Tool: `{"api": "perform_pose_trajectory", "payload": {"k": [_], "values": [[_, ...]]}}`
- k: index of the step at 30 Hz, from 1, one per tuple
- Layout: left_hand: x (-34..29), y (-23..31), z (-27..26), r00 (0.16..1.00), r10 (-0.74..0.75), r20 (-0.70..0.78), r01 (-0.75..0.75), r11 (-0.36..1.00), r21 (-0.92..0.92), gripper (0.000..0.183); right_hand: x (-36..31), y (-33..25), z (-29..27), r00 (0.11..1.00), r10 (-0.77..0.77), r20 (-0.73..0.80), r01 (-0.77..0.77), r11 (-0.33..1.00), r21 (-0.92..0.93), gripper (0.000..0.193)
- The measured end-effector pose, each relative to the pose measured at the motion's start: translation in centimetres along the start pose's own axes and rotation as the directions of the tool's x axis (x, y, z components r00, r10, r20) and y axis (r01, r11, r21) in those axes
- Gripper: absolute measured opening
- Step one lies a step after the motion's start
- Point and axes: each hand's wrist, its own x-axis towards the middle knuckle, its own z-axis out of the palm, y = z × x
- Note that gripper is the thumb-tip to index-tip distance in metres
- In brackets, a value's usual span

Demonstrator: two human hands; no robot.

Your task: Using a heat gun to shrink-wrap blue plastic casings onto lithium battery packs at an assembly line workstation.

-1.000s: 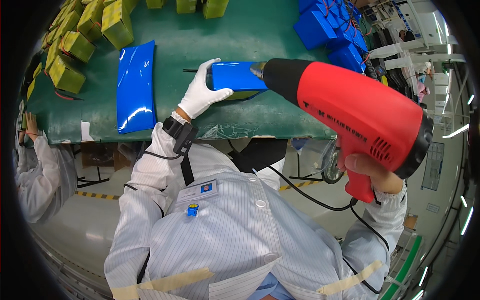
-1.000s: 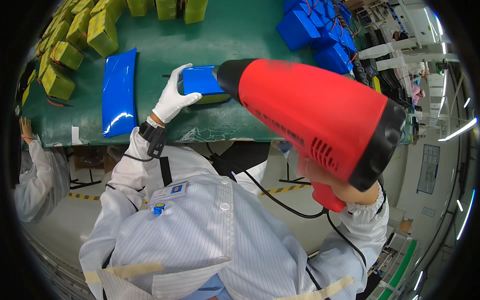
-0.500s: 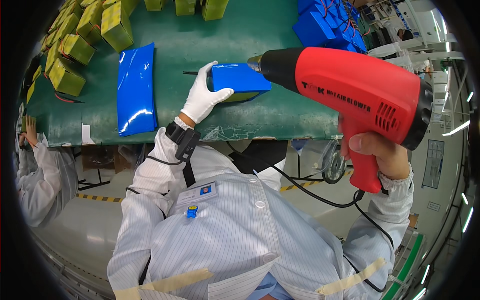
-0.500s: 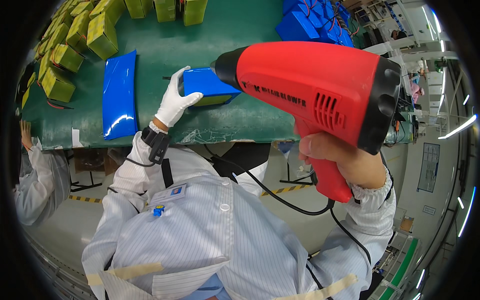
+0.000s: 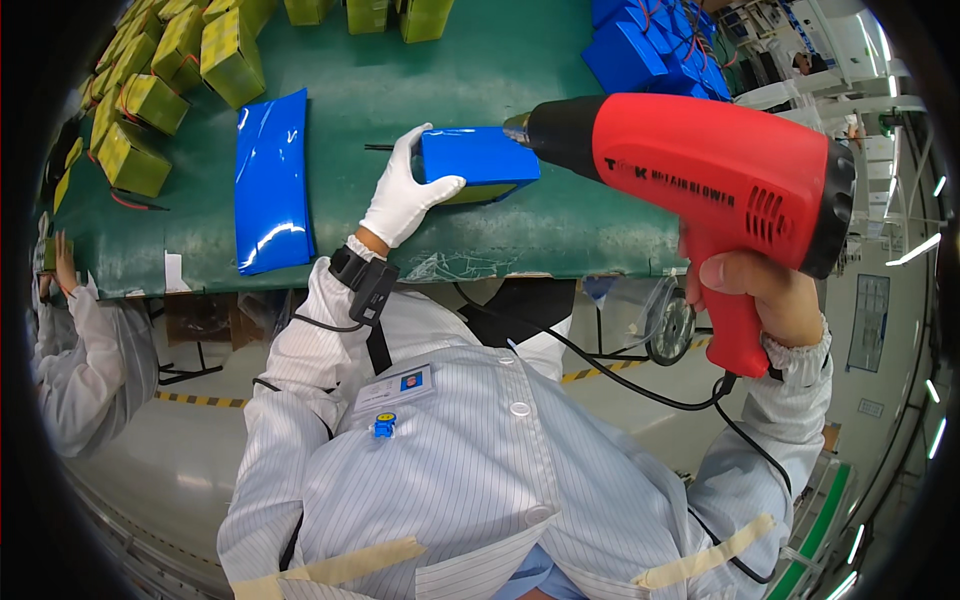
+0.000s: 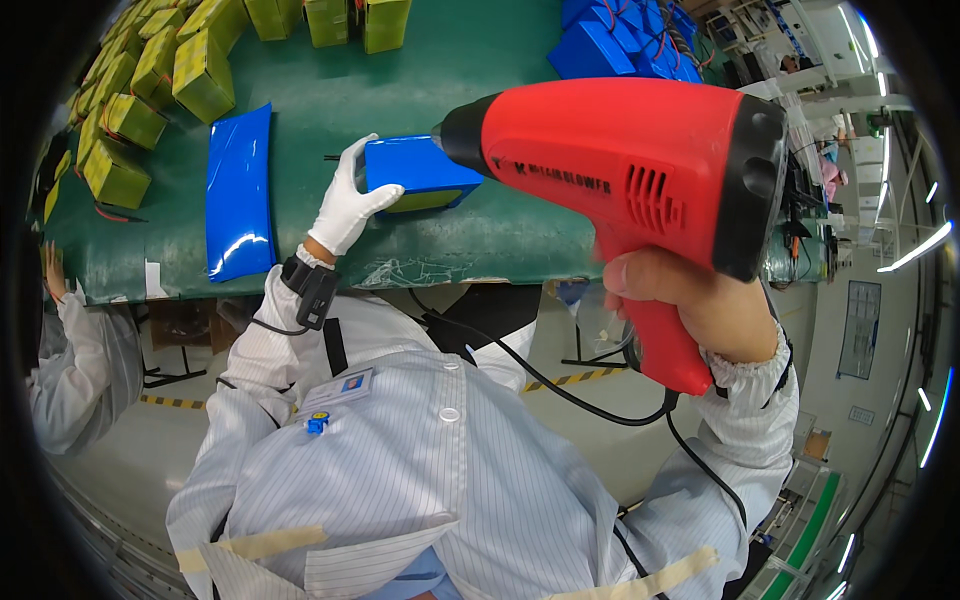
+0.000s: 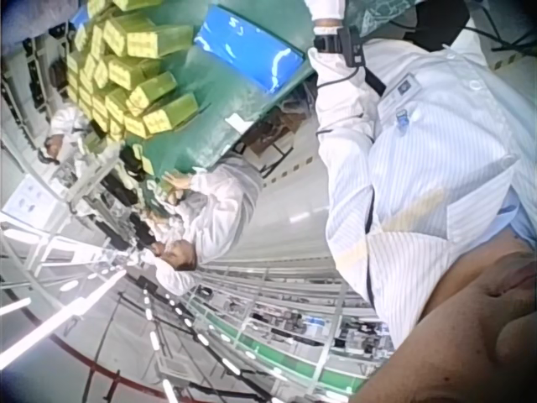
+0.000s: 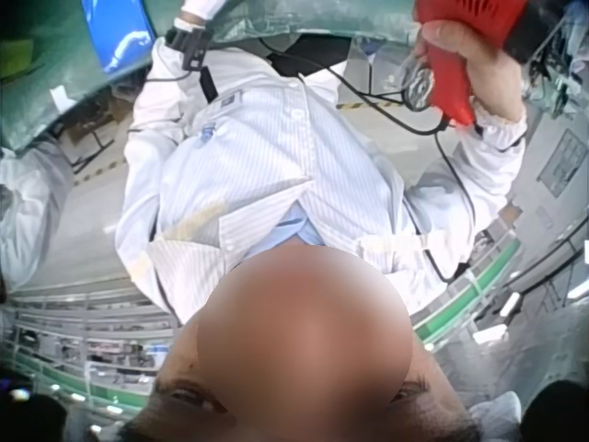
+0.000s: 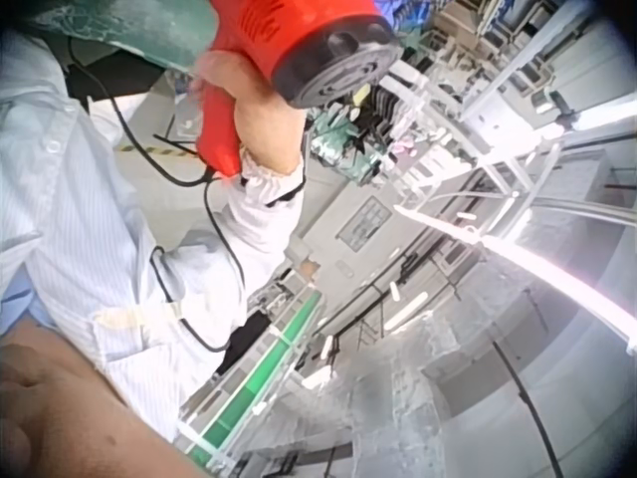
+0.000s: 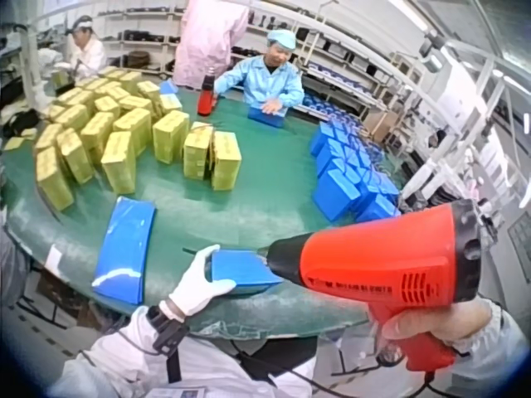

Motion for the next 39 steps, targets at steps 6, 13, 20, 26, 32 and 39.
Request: {"api": "perform_pose_trajectory", "payload": {"k": [6, 13, 20, 26, 32, 39], "values": [[0.4, 2.0, -0.7, 0.997, -0.075, 0.016, 0.074, 0.996, 0.05, 0.096, 0.0, 0.5, -1.1, 0.999, 0.042, -0.028, -0.042, 0.999, 0.019, 0.053], [3.9, 4.1, -2.0, 0.98, -0.164, 0.112, 0.134, 0.963, 0.233, 0.055, -1.4, 1.3, -1.9, 0.998, 0.049, -0.042, -0.044, 0.993, 0.113, 0.041], [6.6, 4.0, -1.5, 0.98, -0.184, 0.075, 0.148, 0.926, 0.346, 0.042, -2.2, 3.5, -2.9, 0.998, 0.049, -0.038, -0.044, 0.99, 0.13, 0.056], [6.2, 5.1, -2.8, 0.969, -0.082, 0.233, -0.031, 0.895, 0.444, 0.048, -3.1, 5.2, -3.4, 0.995, 0.032, -0.092, -0.019, 0.99, 0.137, 0.059], [6.6, 9.2, 1.6, 0.942, -0.201, 0.267, -0.09, 0.617, 0.782, 0.084, -4.5, 6.9, -4.0, 0.999, 0.026, -0.02, -0.023, 0.984, 0.177, 0.063], [6.0, 8.1, -2.4, 0.913, -0.206, 0.352, -0.127, 0.676, 0.726, 0.076, -4.5, 8.6, -4.5, 0.996, -0.089, 0.007, 0.088, 0.99, 0.109, 0.042]]}}
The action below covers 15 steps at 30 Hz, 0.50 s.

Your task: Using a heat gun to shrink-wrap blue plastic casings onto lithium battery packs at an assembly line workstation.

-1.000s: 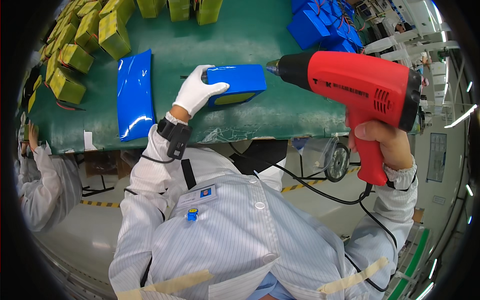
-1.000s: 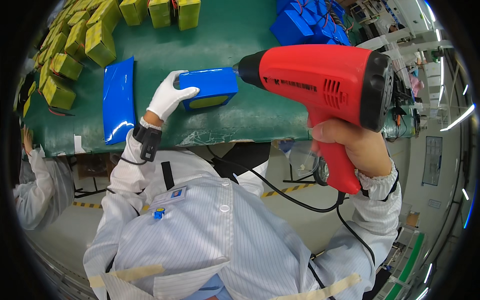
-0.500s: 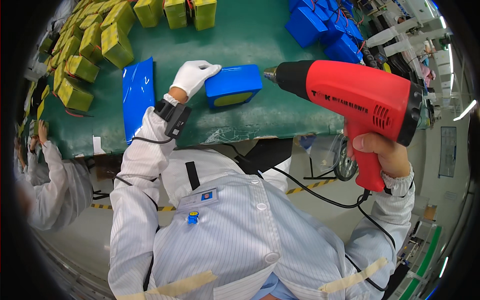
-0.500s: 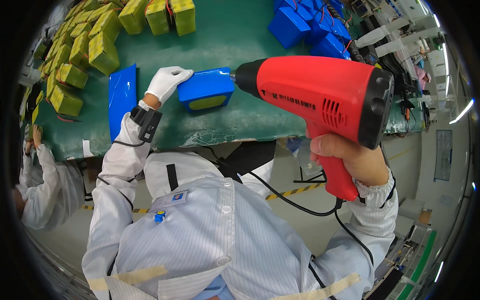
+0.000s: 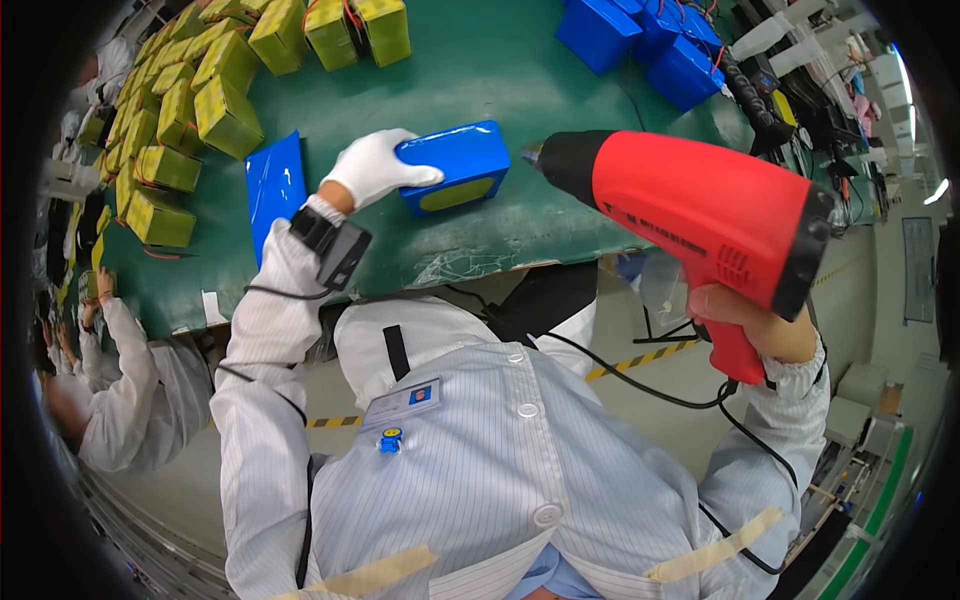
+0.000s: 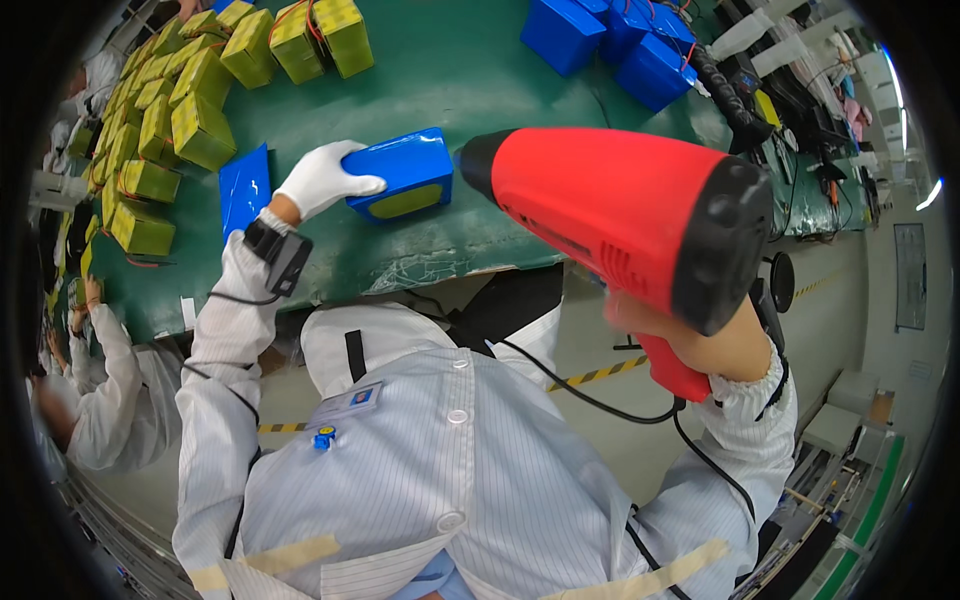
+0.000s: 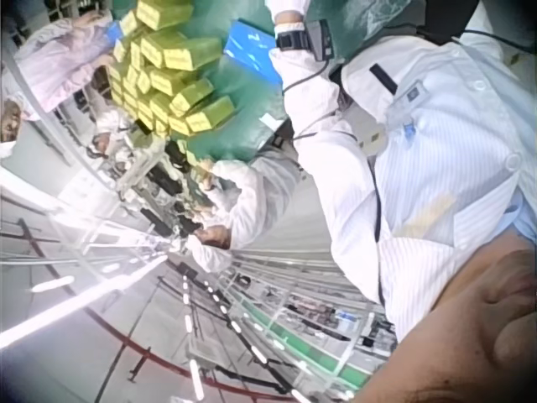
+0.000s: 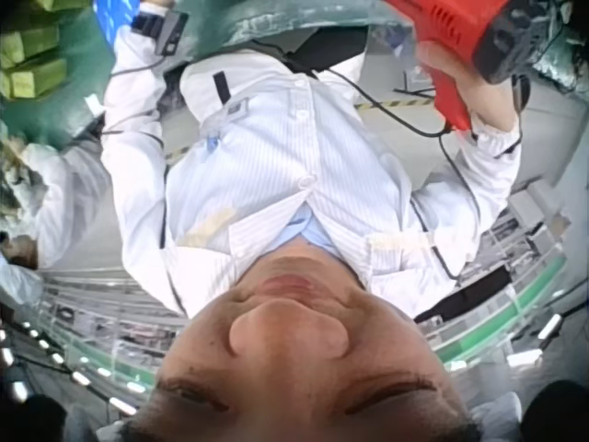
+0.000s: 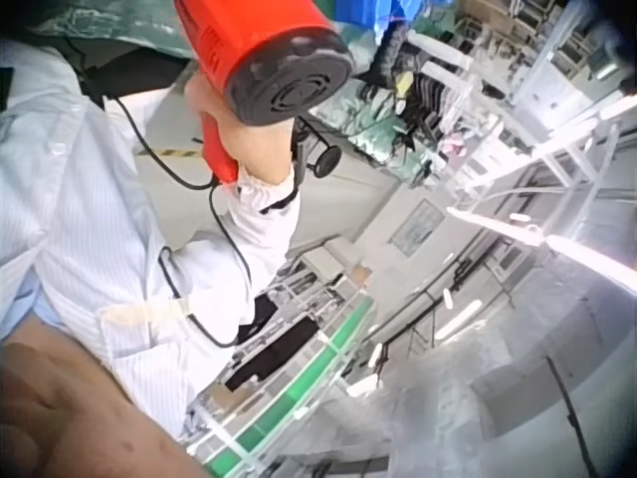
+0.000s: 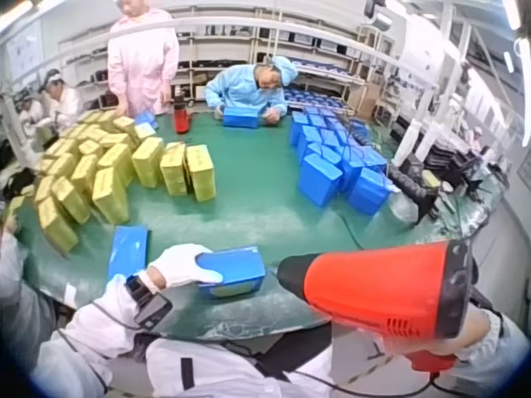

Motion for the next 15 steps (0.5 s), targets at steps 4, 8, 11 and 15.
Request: {"api": "perform_pose_trajectory", "payload": {"k": [4, 8, 11, 15], "values": [[-0.6, 0.0, -0.7, 0.999, 0.048, 0.003, -0.048, 0.999, 0.012, 0.08, 0.7, 0.6, -0.4, 0.998, 0.059, -0.036, -0.062, 0.994, -0.094, 0.037], [1.2, 3.7, 0.7, 0.991, 0.127, 0.045, -0.134, 0.959, 0.251, 0.083, 1.0, 0.6, 0.0, 0.996, 0.087, -0.028, -0.083, 0.991, 0.102, 0.035], [2.6, 5.0, 2.0, 0.98, 0.193, 0.056, -0.2, 0.903, 0.381, 0.09, 0.3, 1.8, -0.3, 0.996, 0.021, -0.091, -0.015, 0.998, 0.063, 0.037], [2.5, 5.3, 1.4, 0.909, 0.383, 0.164, -0.417, 0.849, 0.326, 0.103, -1.0, 3.3, -0.6, 0.989, 0.044, -0.138, -0.017, 0.981, 0.195, 0.04]]}}
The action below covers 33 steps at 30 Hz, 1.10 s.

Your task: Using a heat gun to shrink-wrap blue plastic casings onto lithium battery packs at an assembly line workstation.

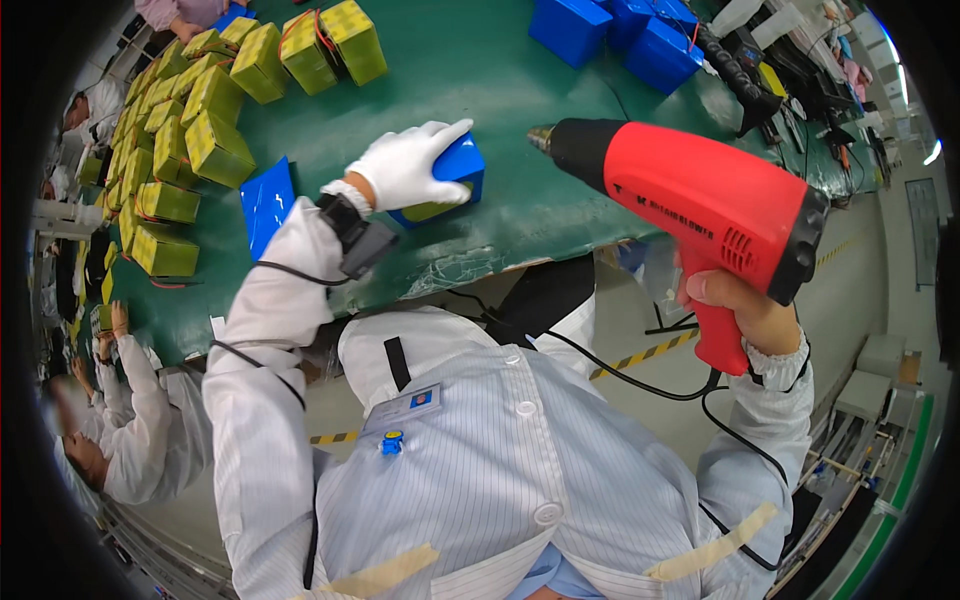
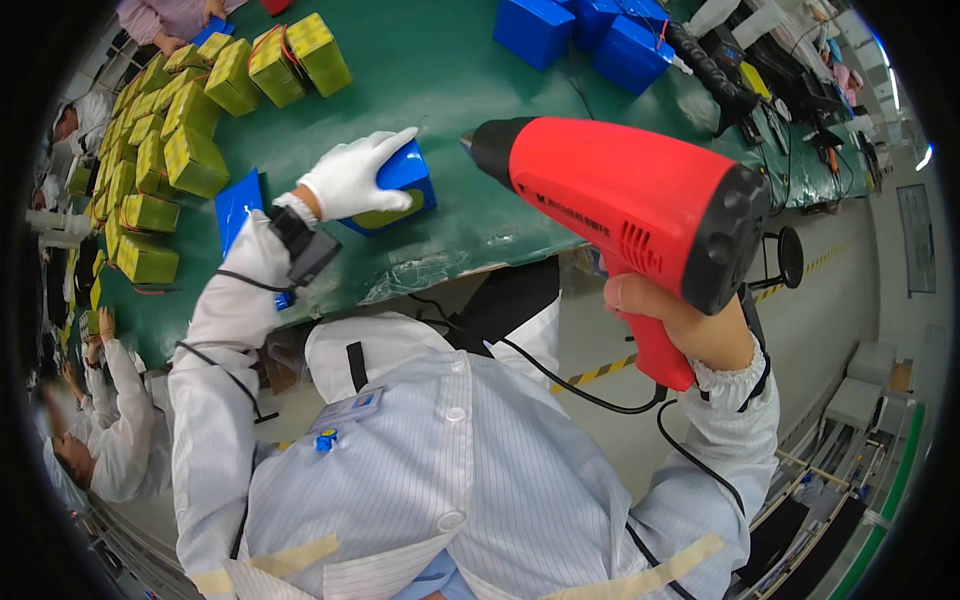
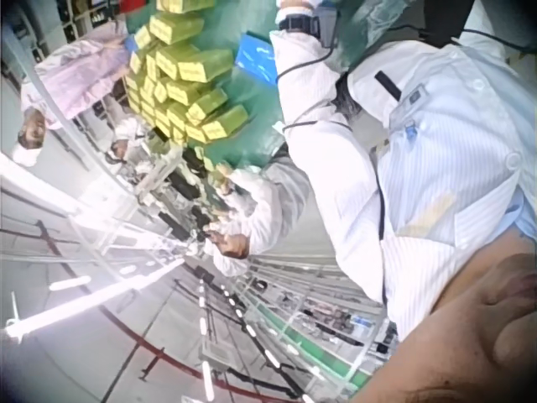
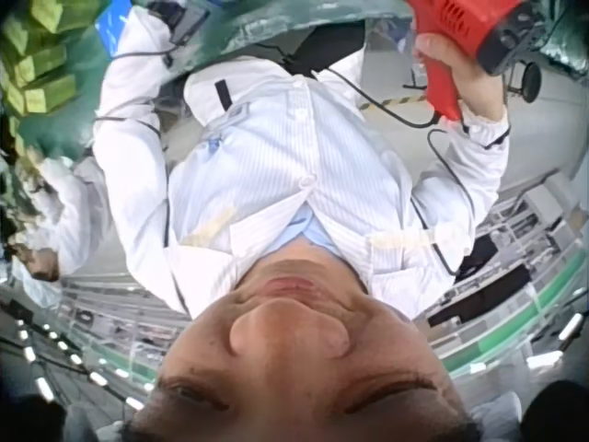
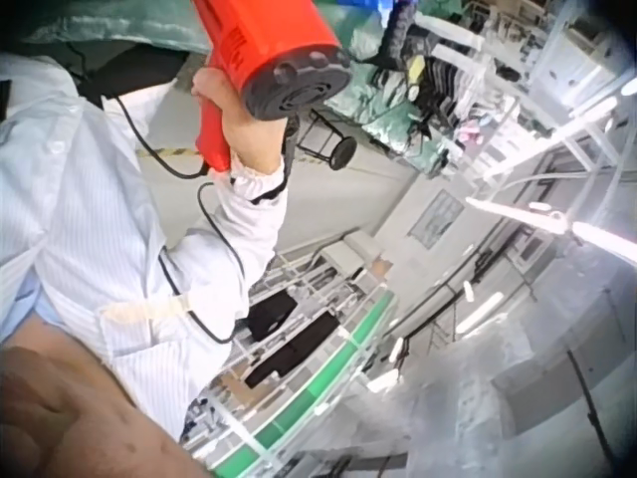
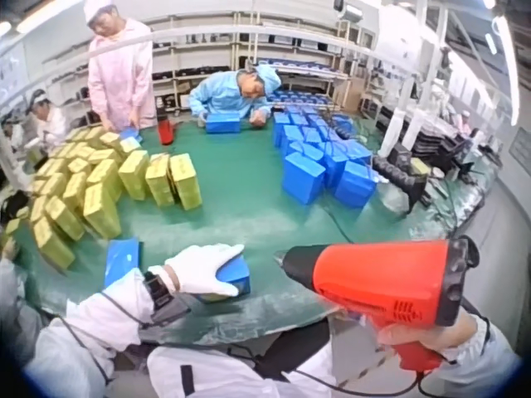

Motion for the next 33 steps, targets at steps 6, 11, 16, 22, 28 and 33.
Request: {"api": "perform_pose_trajectory", "payload": {"k": [6, 11, 16, 22, 28, 33], "values": [[-2.8, 0.0, -5.0, 0.916, -0.058, 0.397, -0.037, 0.973, 0.229, 0.127, -0.5, 3.0, -2.1, 0.993, -0.057, -0.105, 0.064, 0.996, 0.062, 0.052], [-1.0, -0.7, -4.1, 0.93, -0.019, 0.368, -0.148, 0.895, 0.42, 0.106, 0.2, 8.6, -3.1, 0.993, -0.076, -0.086, 0.102, 0.933, 0.345, 0.054], [1.6, 0.4, -5.3, 0.81, 0.476, 0.343, -0.583, 0.592, 0.557, 0.101, -1.1, 11.1, -2.7, 0.993, -0.054, -0.108, 0.091, 0.918, 0.386, 0.051], [2.2, 1.7, -5.0, 0.864, 0.269, 0.426, -0.436, 0.823, 0.365, 0.129, -2.3, 13.1, -2.3, 0.983, -0.001, -0.183, 0.065, 0.937, 0.343, 0.057], [0.3, 4.3, -0.2, 0.998, 0.054, 0.039, -0.063, 0.948, 0.311, 0.131, -1.7, 13.9, -2.8, 0.993, 0.017, -0.119, 0.035, 0.906, 0.421, 0.058], [-0.5, 3.8, 1.4, 0.99, -0.115, -0.077, 0.133, 0.949, 0.287, 0.133, 0.9, 13.5, -3.1, 0.997, -0.074, -0.031, 0.08, 0.915, 0.394, 0.051]]}}
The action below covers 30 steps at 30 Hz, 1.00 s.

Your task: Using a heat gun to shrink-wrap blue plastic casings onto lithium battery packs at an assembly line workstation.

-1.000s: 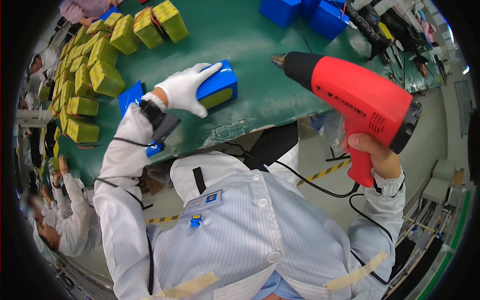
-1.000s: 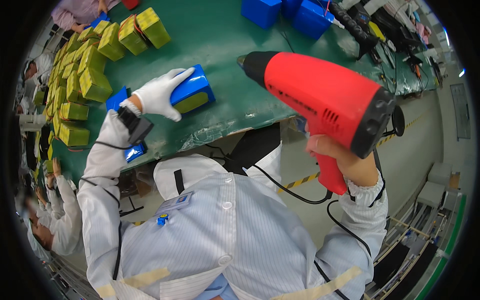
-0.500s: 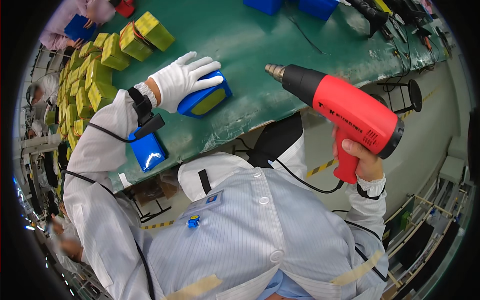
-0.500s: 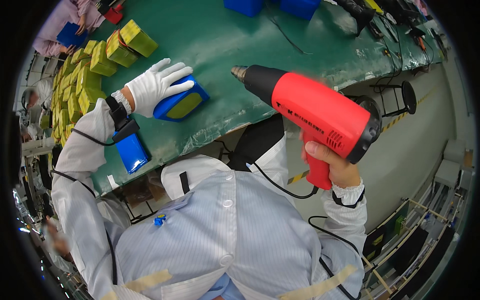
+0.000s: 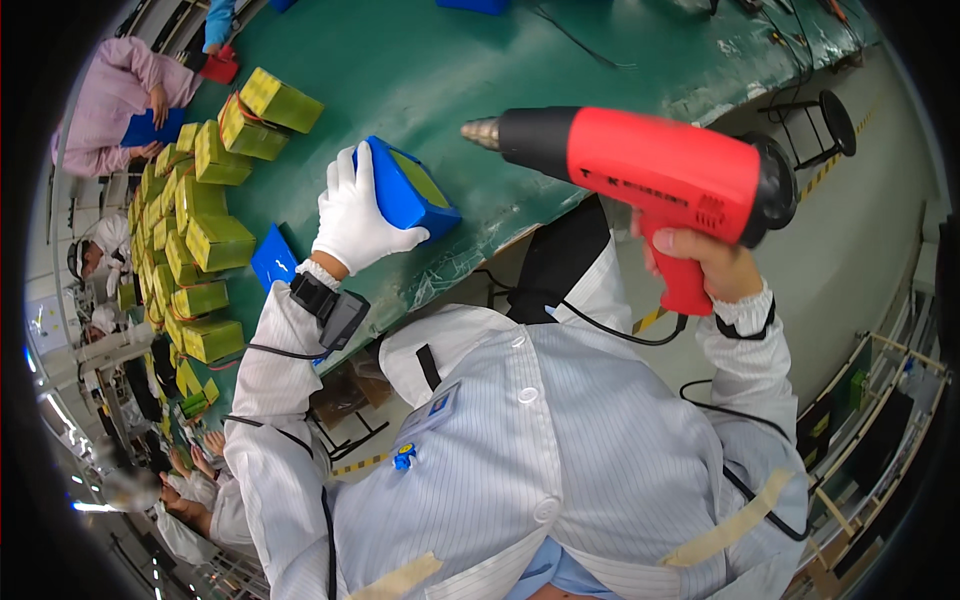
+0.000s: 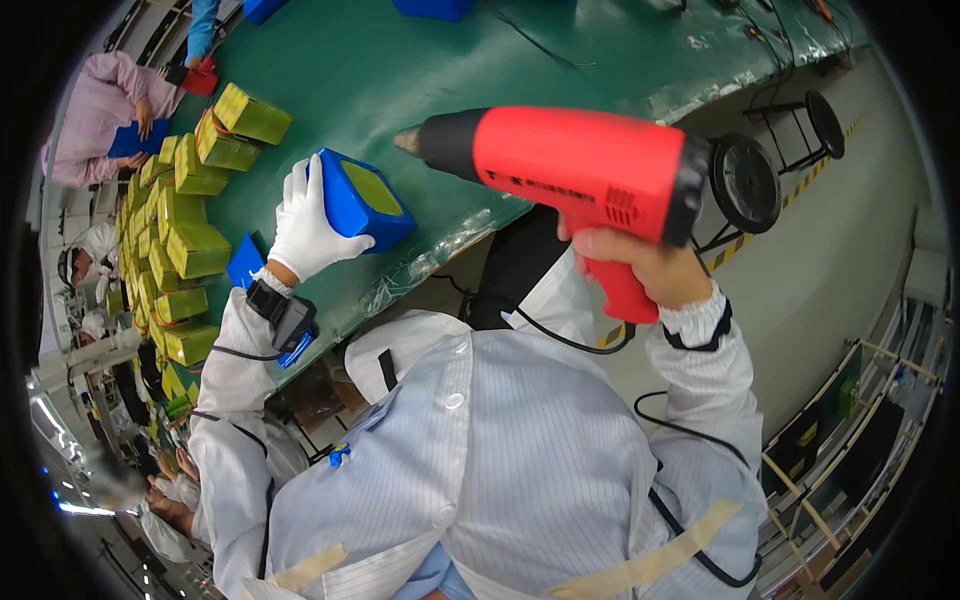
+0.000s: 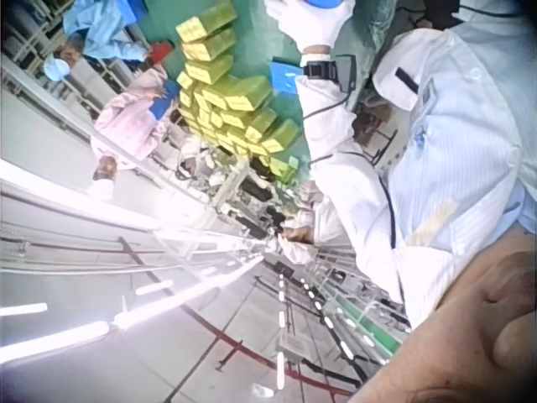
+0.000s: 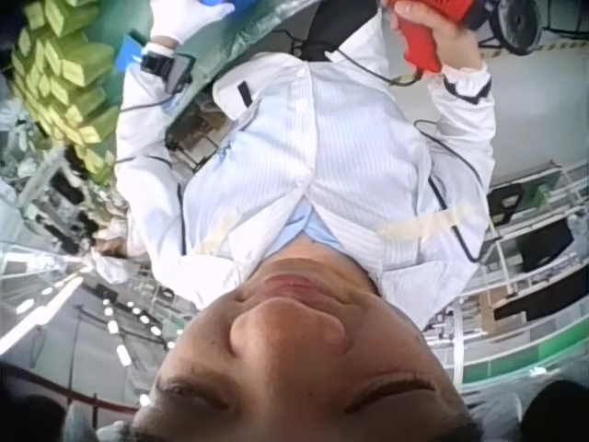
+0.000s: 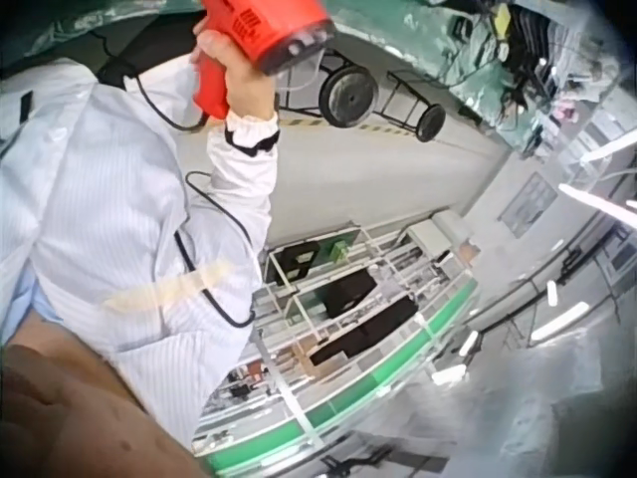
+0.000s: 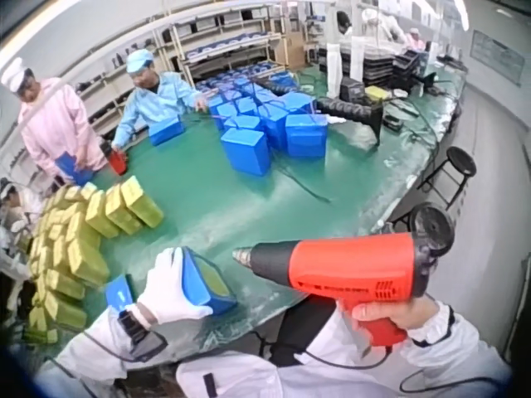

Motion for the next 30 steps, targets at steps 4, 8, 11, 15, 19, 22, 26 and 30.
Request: {"api": "perform_pose_trajectory", "payload": {"k": [4, 8, 11, 15, 19, 22, 26, 30], "values": [[0.9, -0.6, -0.1, 0.998, 0.053, 0.041, -0.052, 0.998, -0.021, 0.134, 1.1, 0.8, 0.7, 1.0, -0.028, 0.007, 0.028, 0.996, 0.079, 0.027], [1.6, -2.3, 0.0, 0.99, 0.13, 0.059, -0.129, 0.991, -0.018, 0.138, 1.2, 2.4, 1.2, 1.0, -0.004, -0.016, 0.006, 0.992, 0.129, 0.024], [1.8, -3.1, -0.4, 0.982, 0.176, 0.066, -0.175, 0.984, -0.028, 0.139, 0.8, 3.5, 1.4, 1.0, 0.016, 0.002, -0.016, 0.985, 0.171, 0.023], [1.6, -3.9, 0.2, 0.98, 0.179, 0.091, -0.185, 0.98, 0.072, 0.144, 0.4, 5.5, 1.3, 0.998, 0.041, 0.047, -0.048, 0.984, 0.17, 0.034], [0.7, -5.6, 1.3, 0.98, 0.196, 0.044, -0.188, 0.973, -0.131, 0.128, 0.2, 6.0, 1.2, 0.998, 0.059, 0.03, -0.063, 0.982, 0.18, 0.032], [0.5, -6.1, 2.7, 0.992, -0.035, -0.119, -0.034, 0.848, -0.528, 0.074, 0.3, 6.1, 0.7, 0.991, 0.12, 0.06, -0.129, 0.974, 0.185, 0.033], [1.3, -6.4, 3.9, 0.961, -0.248, -0.125, 0.122, 0.782, -0.611, 0.061, 0.2, 5.5, 0.8, 0.992, 0.106, 0.065, -0.116, 0.979, 0.165, 0.032], [1.9, -5.0, 4.9, 0.939, -0.288, -0.188, 0.131, 0.805, -0.578, 0.056, 0.1, 5.5, 0.5, 0.983, 0.12, 0.135, -0.14, 0.979, 0.148, 0.034]]}}
